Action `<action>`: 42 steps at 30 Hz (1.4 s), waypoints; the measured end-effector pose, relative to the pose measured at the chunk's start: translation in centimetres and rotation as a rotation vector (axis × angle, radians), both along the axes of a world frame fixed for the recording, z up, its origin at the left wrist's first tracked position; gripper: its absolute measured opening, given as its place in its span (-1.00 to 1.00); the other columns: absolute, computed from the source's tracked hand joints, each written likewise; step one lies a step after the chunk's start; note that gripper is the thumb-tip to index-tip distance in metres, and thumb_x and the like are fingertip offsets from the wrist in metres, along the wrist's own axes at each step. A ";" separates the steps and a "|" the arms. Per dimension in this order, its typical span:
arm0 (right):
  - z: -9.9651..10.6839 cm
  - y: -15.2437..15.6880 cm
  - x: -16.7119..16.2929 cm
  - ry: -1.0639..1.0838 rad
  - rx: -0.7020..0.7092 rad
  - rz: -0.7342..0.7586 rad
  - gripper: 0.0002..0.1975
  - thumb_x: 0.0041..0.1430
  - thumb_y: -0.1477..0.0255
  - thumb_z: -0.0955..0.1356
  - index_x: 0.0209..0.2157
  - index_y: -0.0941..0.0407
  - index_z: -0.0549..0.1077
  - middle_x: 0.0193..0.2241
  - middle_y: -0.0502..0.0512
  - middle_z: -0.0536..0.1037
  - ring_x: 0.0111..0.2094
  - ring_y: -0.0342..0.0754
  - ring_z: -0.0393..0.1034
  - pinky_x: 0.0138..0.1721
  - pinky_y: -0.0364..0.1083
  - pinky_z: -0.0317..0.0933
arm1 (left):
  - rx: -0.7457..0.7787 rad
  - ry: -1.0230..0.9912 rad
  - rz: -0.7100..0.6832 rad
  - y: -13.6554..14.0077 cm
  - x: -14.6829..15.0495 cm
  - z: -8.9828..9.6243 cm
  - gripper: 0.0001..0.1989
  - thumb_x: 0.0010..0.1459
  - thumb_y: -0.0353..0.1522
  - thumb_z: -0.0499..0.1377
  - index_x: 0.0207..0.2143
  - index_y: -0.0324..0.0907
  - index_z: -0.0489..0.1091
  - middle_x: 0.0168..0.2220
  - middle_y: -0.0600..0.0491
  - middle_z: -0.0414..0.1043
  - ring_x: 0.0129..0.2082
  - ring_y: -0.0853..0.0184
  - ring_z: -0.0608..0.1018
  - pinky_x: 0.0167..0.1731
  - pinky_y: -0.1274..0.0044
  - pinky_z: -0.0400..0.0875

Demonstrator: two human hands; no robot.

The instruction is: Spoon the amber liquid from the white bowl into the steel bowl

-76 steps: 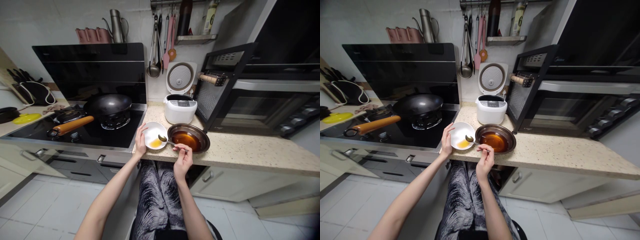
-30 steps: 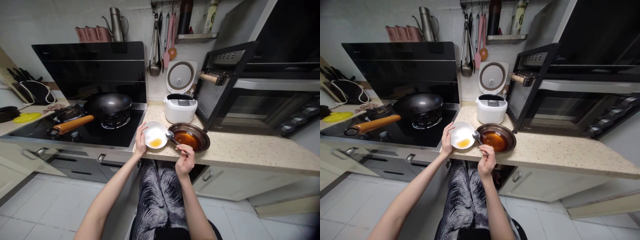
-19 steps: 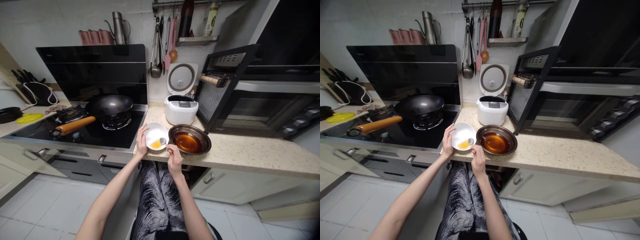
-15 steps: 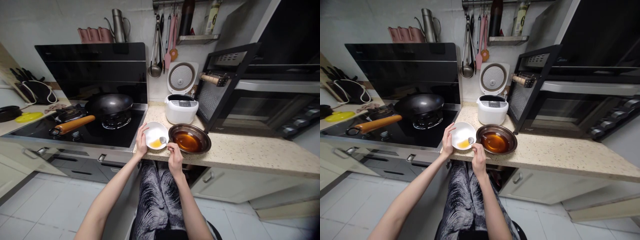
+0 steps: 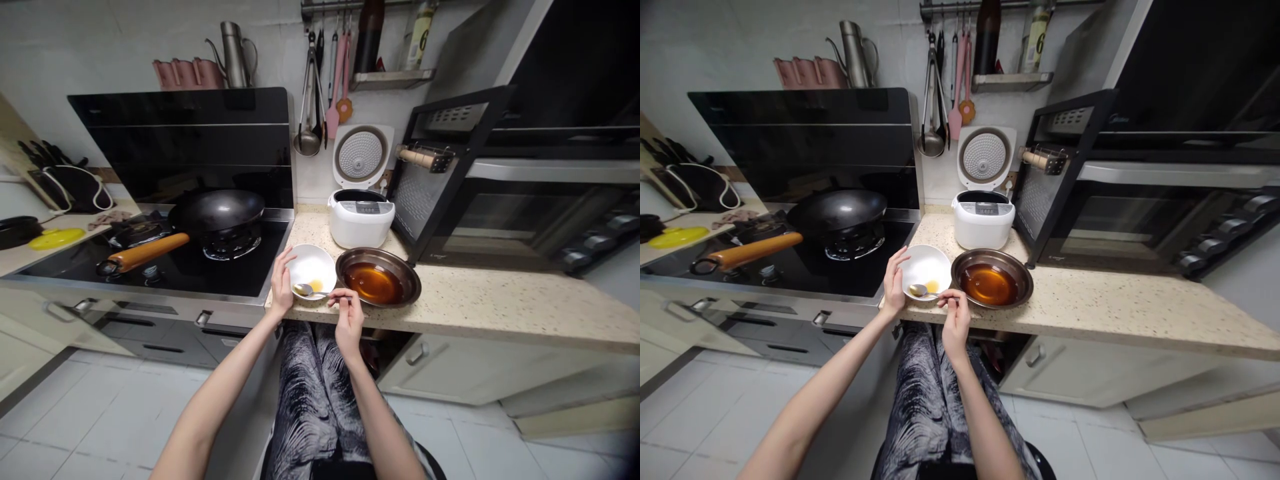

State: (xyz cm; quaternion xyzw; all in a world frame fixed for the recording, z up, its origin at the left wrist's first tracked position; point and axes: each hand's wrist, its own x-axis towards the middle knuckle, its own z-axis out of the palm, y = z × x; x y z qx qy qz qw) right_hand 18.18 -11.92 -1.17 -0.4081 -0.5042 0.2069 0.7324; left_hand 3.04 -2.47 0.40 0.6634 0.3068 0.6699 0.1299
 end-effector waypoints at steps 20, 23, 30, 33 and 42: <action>1.2 -0.5 0.8 0.166 0.103 -0.175 -0.77 0.41 0.27 0.25 -0.24 0.11 0.41 -0.30 0.03 0.51 -0.37 -0.15 0.45 -0.21 -0.08 0.37 | -0.003 0.003 -0.008 0.1 -0.1 0.0 -0.59 0.43 -0.19 -0.09 0.04 -0.17 0.45 0.25 -0.17 0.35 0.28 0.07 0.39 0.30 0.12 0.21; 1.5 -0.5 1.3 0.177 0.132 -0.200 -0.79 0.41 0.28 0.26 -0.24 0.11 0.41 -0.29 0.03 0.51 -0.37 -0.16 0.45 -0.21 -0.08 0.37 | 0.000 -0.007 -0.010 0.1 0.0 0.0 -0.59 0.43 -0.18 -0.08 0.04 -0.17 0.45 0.24 -0.17 0.36 0.28 0.07 0.39 0.29 0.13 0.21; 2.3 -0.7 2.9 0.215 0.180 -0.301 -0.79 0.41 0.27 0.26 -0.22 0.11 0.40 -0.27 0.03 0.51 -0.38 -0.16 0.46 -0.21 -0.07 0.39 | 0.007 -0.017 -0.016 0.2 0.0 -0.1 -0.60 0.43 -0.20 -0.07 0.04 -0.17 0.46 0.24 -0.16 0.36 0.27 0.07 0.39 0.29 0.13 0.21; 2.5 -0.8 3.5 0.211 0.181 -0.348 -0.79 0.41 0.26 0.25 -0.22 0.10 0.39 -0.25 0.04 0.51 -0.38 -0.16 0.46 -0.21 -0.06 0.40 | 0.011 -0.017 -0.016 0.2 0.0 -0.1 -0.60 0.43 -0.19 -0.07 0.03 -0.17 0.46 0.24 -0.16 0.36 0.27 0.07 0.39 0.29 0.13 0.21; 1.4 -0.3 4.5 -0.003 0.249 -0.432 -0.82 0.43 0.35 0.22 -0.22 0.10 0.39 -0.26 0.08 0.50 -0.35 -0.13 0.47 -0.27 -0.07 0.42 | 0.015 -0.009 -0.017 0.1 -0.1 -0.1 -0.61 0.44 -0.22 -0.08 0.04 -0.17 0.45 0.24 -0.17 0.36 0.27 0.09 0.39 0.29 0.14 0.21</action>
